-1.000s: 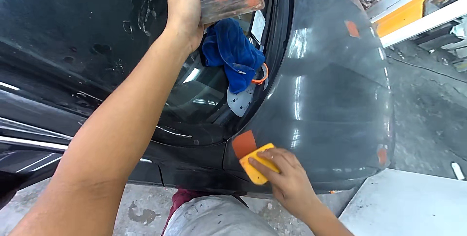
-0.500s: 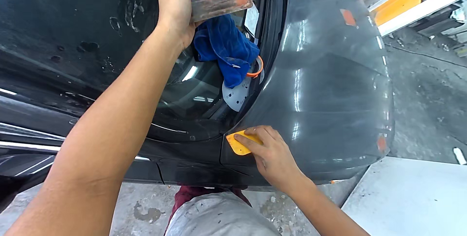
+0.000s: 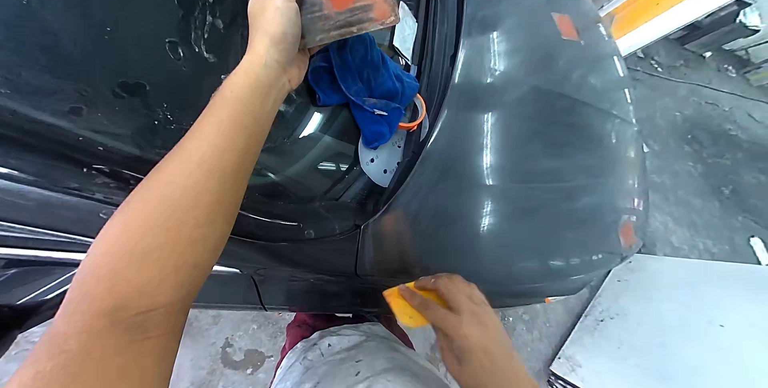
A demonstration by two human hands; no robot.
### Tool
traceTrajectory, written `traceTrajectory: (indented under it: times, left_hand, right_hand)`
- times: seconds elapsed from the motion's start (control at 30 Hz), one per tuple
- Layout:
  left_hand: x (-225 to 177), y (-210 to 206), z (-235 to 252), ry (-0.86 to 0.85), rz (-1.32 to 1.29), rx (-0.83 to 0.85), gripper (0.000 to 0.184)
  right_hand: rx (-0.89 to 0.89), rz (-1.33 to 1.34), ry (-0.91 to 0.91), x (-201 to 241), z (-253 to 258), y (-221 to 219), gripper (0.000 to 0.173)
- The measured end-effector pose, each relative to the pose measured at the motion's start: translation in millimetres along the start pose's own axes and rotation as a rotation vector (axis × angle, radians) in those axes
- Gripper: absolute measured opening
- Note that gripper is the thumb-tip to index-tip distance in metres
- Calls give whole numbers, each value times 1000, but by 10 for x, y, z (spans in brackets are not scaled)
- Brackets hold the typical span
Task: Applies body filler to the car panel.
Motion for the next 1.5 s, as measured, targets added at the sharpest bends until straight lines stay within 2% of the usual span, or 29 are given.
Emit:
traceTrajectory:
  times: [0.1,0.17,0.27,0.47,0.63,0.73,0.9,1.13,1.37,1.5]
  left_hand:
    - [11,10,6,1,7,1,34]
    - [11,-1,-13,6,7,2,34]
    - [4,-19,-30,10,21,-6,34]
    - [-12,-4,-24,9,40,-15,34]
    - [-20,1,0,3,40,-12,34]
    - [-6,5,13,6,54,-18,32]
    - [16,15,31,10,73,-23,32]
    - [38,2,8,19,89,-13,34]
    - [89,29,2,33,104,-36,33]
    - [102,18,-6,35,120,-23,34]
  right_hand:
    - [-168,92,-79,-316,170,367,48]
    - [-221,68,-54,-543,330,440,47]
    - [-168,16,78,-744,591,335,49]
    - [-49,-15,368,-850,1026,142,51]
    - [-3,29,461,-881,1229,136,49]
    - [15,51,453,-899,1261,122,49]
    - [15,23,330,-854,1057,73,47]
    - [-64,50,169,-744,334,-38,54]
    - [-56,-22,169,-693,-425,-145,52]
    - [-6,-71,178,-735,-222,220,50]
Point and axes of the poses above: each hand's wrist, its own z-axis towards the middle knuckle, its own y-axis out of the back of the hand, x = y × z, the point moved 6 cm from there along z, towards the middle knuckle, and after that the axes turned 1 degree about -x, right-handed, at the moved point
